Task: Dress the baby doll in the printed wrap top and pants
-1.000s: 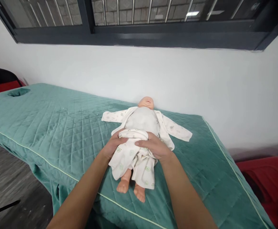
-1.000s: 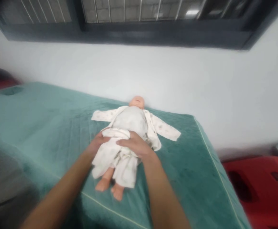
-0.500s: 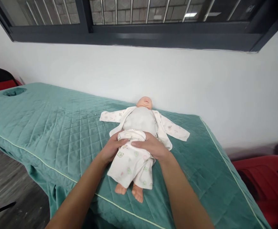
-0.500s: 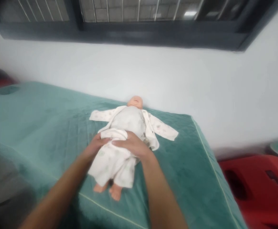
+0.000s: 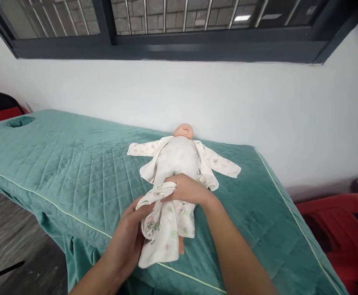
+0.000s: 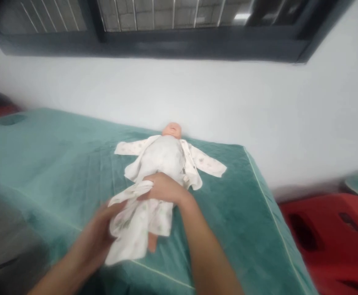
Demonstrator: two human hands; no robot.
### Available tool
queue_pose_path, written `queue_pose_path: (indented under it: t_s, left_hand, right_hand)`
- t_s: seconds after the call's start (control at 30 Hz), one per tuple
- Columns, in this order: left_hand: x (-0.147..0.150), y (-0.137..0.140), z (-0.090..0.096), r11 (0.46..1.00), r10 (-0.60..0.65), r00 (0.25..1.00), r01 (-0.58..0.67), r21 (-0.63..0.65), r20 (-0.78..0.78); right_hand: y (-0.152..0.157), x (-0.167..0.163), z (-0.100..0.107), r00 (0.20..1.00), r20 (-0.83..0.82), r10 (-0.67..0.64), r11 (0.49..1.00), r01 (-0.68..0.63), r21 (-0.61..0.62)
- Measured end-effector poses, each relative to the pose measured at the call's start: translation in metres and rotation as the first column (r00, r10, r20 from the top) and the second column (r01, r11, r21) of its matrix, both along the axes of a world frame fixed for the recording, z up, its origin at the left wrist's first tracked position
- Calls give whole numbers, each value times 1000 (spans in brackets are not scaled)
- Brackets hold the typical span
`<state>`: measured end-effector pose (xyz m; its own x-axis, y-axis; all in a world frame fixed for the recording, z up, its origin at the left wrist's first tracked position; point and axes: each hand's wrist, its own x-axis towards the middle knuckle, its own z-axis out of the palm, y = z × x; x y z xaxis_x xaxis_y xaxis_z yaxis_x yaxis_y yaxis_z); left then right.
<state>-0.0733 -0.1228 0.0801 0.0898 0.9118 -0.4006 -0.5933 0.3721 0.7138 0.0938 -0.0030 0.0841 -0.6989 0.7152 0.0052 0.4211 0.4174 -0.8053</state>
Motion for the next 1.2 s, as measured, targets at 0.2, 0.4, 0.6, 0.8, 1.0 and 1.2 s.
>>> queue_pose_path:
  t_s: [0.2, 0.4, 0.6, 0.8, 1.0, 1.2]
  left_hand:
    - [4, -26, 5, 987, 93, 995, -87, -138, 36]
    - [11, -52, -5, 961, 161, 982, -132, -244, 103]
    - [10, -71, -36, 941, 223, 972, -193, -277, 78]
    - [0, -70, -60, 942, 240, 966, -257, -214, -101]
    - [-5, -56, -65, 974, 139, 950, -182, -137, -278]
    - [-13, -48, -60, 993, 20, 952, -53, -102, -306]
  right_hand:
    - [1, -1, -5, 998, 33, 46, 999, -46, 6]
    - [1, 3, -7, 997, 1, 80, 997, -80, -24]
    - [1, 3, -8, 994, 54, 95, 995, -95, 4]
    - [1, 3, -7, 992, 63, 106, 994, -107, 21]
    - [-3, 2, -2, 994, 91, 69, 997, -72, 31]
    - [-7, 1, 6, 989, 148, -29, 999, 24, 39]
